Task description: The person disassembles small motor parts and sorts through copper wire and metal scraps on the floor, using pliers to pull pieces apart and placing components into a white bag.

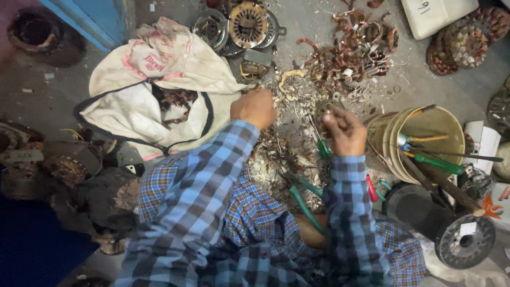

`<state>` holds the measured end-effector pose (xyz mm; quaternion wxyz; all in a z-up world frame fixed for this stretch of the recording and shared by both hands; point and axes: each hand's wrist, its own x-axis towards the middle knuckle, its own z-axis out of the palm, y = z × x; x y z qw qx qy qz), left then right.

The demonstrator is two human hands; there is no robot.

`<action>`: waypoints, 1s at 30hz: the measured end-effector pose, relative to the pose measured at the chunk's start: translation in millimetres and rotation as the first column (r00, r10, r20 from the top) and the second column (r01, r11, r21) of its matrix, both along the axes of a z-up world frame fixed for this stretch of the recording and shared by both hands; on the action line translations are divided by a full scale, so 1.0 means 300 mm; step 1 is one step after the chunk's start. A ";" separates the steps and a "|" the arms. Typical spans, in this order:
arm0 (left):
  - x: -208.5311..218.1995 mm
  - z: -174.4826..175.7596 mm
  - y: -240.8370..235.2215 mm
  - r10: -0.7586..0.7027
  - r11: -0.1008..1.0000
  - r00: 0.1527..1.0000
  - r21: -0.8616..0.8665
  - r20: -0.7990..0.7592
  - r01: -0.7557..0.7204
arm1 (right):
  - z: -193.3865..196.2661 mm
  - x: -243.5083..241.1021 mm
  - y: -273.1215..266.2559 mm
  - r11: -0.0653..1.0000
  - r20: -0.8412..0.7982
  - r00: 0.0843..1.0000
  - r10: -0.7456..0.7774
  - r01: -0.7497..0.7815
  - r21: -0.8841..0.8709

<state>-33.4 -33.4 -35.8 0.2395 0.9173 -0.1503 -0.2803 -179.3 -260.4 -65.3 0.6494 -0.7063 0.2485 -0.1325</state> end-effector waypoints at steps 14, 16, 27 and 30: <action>0.017 -0.046 -0.048 -0.094 0.995 0.990 -0.032 -0.103 0.091 | -0.099 -0.149 0.042 0.999 -0.114 0.993 -0.013 0.017 0.039; 0.045 0.016 -0.037 0.095 0.939 0.961 -0.299 -0.259 -0.173 | -0.072 -0.125 0.050 0.998 -0.063 0.998 -0.001 0.005 0.064; 0.099 0.316 0.222 0.117 0.227 0.863 -0.832 -0.492 -0.506 | -0.063 0.201 0.205 0.919 -0.198 0.961 0.191 -0.246 -0.309; 0.105 0.327 0.222 0.153 0.119 0.875 -0.871 -0.458 -0.477 | -0.111 0.387 0.281 0.777 -0.248 0.933 0.262 -0.356 -0.519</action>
